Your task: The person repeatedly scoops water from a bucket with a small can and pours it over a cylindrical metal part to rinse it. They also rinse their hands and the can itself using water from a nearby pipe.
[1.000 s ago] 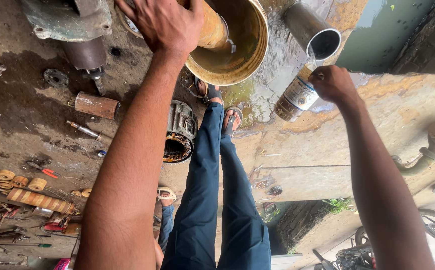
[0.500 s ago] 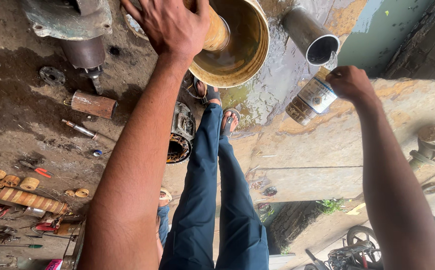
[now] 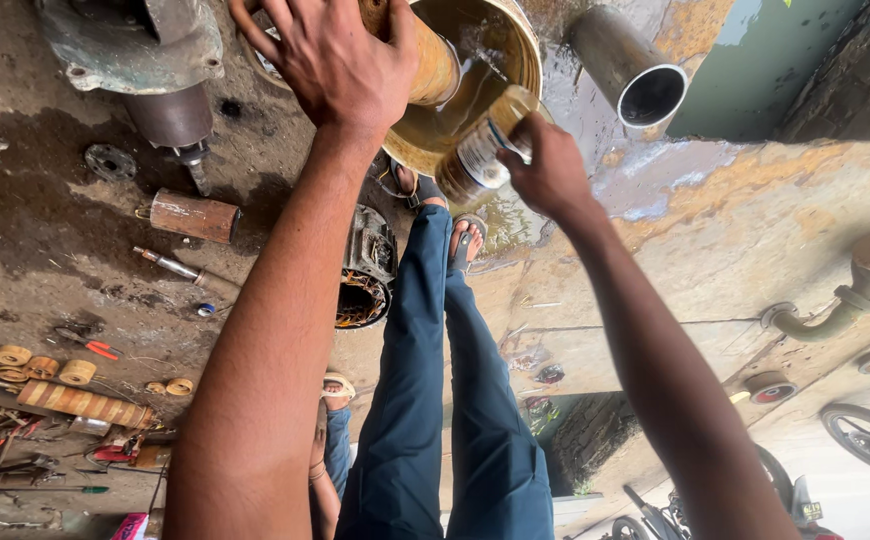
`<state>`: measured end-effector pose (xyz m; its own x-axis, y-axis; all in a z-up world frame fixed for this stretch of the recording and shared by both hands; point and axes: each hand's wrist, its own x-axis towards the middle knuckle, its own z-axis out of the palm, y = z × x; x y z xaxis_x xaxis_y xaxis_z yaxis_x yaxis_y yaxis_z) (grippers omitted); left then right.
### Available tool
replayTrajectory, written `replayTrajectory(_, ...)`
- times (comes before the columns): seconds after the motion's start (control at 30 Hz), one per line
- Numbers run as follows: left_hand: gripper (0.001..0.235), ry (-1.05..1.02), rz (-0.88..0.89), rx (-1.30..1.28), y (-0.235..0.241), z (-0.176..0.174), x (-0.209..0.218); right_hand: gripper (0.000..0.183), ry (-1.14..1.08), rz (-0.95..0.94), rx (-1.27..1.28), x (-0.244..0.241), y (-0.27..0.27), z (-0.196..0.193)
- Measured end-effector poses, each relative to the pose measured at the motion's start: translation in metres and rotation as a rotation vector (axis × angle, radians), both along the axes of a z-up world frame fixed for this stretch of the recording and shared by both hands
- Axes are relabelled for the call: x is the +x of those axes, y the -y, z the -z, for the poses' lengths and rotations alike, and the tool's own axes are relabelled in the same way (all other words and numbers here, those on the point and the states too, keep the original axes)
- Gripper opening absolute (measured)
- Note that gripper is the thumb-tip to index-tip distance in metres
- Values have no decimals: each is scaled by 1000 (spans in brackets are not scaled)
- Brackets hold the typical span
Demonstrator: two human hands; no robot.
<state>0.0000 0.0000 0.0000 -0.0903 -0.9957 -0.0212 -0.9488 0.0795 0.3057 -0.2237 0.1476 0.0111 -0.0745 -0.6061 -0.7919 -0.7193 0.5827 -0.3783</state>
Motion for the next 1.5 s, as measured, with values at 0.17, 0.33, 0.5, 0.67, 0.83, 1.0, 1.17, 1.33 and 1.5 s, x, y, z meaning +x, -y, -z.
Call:
replayTrajectory(0.17, 51, -17, 1, -4, -1, -5, 2, 36, -94, -61, -179, 25, 8, 52)
replayTrajectory(0.33, 54, 16, -9, 19, -2, -13, 0, 46, -135, -54, -138, 30, 13, 99)
replayTrajectory(0.5, 49, -21, -3, -37, -1, -17, -1, 60, -179, -27, 37, 15, 25, 119)
replayTrajectory(0.67, 48, -35, -16, 0, 0, -20, -3, 58, -185, -70, 96, 10, 30, 125)
replayTrajectory(0.83, 52, -71, -4, 9, 1, -28, 0, 57, -171, -41, 261, 13, 38, 126)
replayTrajectory(1.0, 48, -74, -31, 51, -2, -42, 0, 56, -199, -134, 166, 10, 44, 113)
replayTrajectory(1.17, 44, -85, -23, 38, -1, -43, 0, 50, -193, -227, 263, 6, 50, 125)
replayTrajectory(1.33, 46, -43, -8, 31, 0, -41, 1, 45, -183, -331, 260, -2, 51, 139)
replayTrajectory(1.5, 50, -52, -13, 68, -3, -52, -1, 45, -186, -352, 261, 3, 53, 130)
